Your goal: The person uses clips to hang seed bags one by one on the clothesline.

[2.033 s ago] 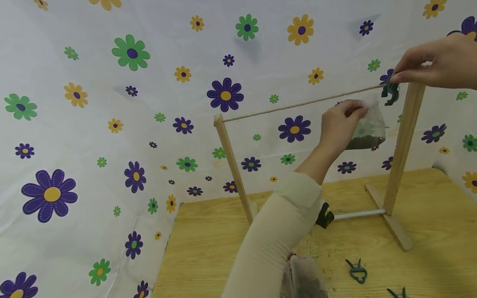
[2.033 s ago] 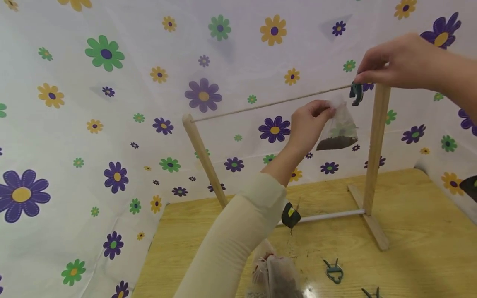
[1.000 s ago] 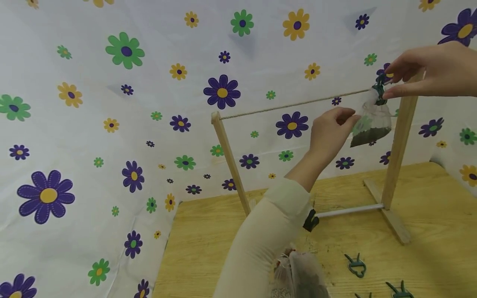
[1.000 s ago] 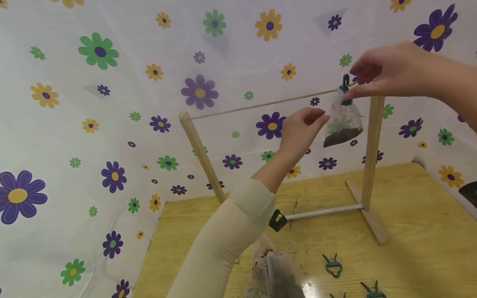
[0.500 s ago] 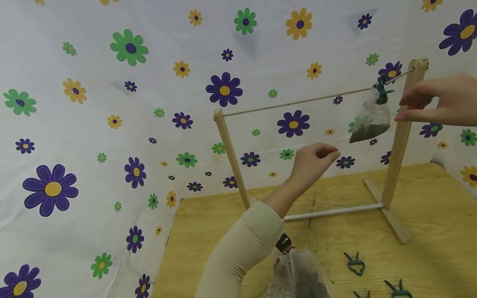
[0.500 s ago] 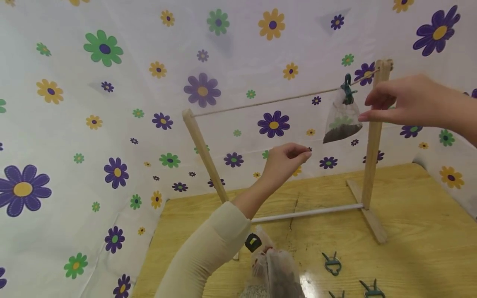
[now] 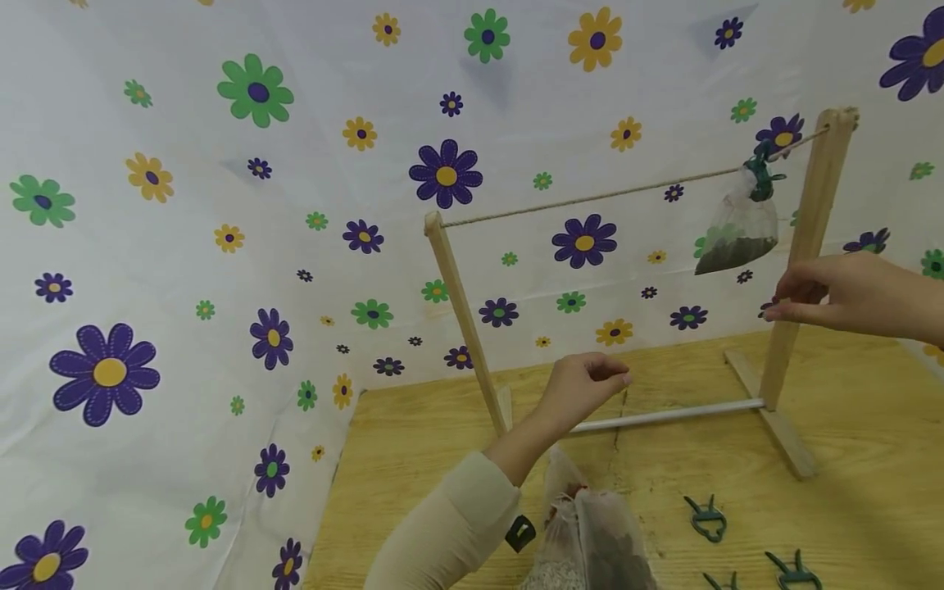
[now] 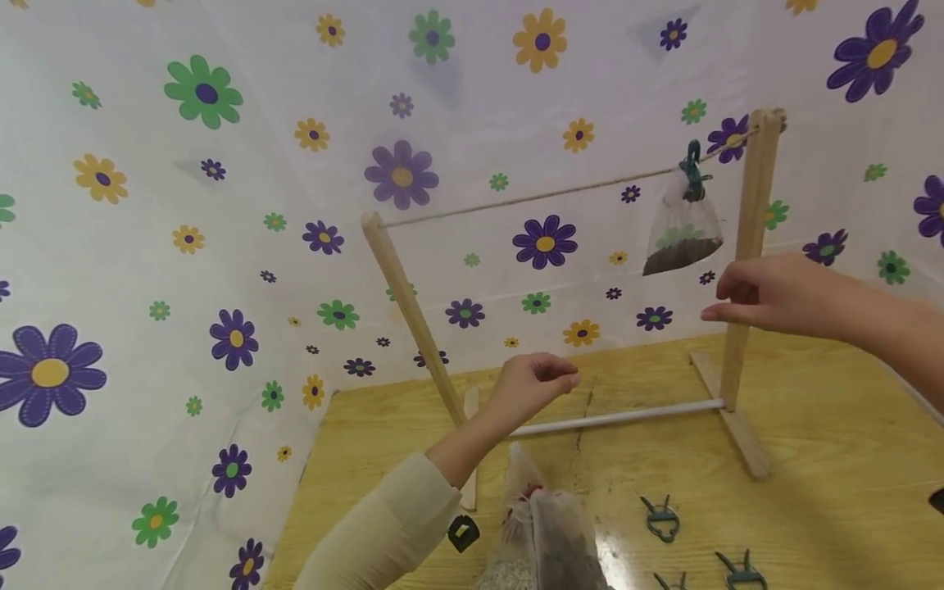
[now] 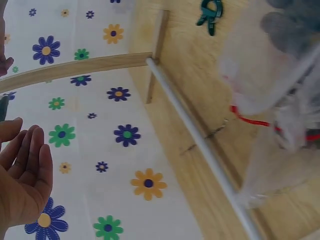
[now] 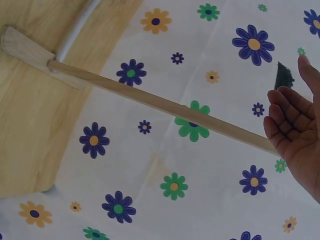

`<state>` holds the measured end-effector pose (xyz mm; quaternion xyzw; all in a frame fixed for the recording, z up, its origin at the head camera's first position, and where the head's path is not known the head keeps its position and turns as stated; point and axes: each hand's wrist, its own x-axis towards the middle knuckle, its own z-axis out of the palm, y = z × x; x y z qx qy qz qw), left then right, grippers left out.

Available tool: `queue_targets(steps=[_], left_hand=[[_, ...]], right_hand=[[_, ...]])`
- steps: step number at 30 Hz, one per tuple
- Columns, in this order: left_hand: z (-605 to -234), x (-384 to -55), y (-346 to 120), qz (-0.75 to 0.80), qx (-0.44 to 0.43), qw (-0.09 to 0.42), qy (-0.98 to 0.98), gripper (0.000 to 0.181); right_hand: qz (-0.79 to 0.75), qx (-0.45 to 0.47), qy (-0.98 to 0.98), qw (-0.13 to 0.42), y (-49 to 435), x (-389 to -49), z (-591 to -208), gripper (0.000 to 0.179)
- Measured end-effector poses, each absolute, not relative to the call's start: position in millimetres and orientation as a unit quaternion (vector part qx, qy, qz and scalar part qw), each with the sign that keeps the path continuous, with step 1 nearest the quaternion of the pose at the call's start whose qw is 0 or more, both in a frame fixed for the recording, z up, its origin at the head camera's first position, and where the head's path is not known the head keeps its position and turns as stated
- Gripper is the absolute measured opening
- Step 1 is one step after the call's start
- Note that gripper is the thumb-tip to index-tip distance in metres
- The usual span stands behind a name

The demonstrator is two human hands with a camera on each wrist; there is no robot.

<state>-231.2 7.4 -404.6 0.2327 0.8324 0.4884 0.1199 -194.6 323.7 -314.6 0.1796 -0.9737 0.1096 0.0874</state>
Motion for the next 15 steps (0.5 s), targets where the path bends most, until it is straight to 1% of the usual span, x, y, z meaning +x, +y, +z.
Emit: queue_targets(steps=[6,9,11,15], left_hand=[[-425,-224,-12,0.461,0.218,0.151,0.847,0.019],[-435,-220,-22,0.442,0.217,0.161,0.855,0.02],[-443,-217,-28,0.43,0.222,0.168,0.859,0.019],[-456,-214,-36,0.407,0.233,0.186,0.863,0.021]], right_hand=[[0.11,0.216,-0.964,0.109,320,-192,-344,0.018],[0.118,0.23,-0.96,0.108,317,-189,-356,0.018],[0.124,0.234,-0.959,0.099,315,-188,-363,0.018],[0.133,0.221,-0.965,0.043,310,-187,-374,0.019]])
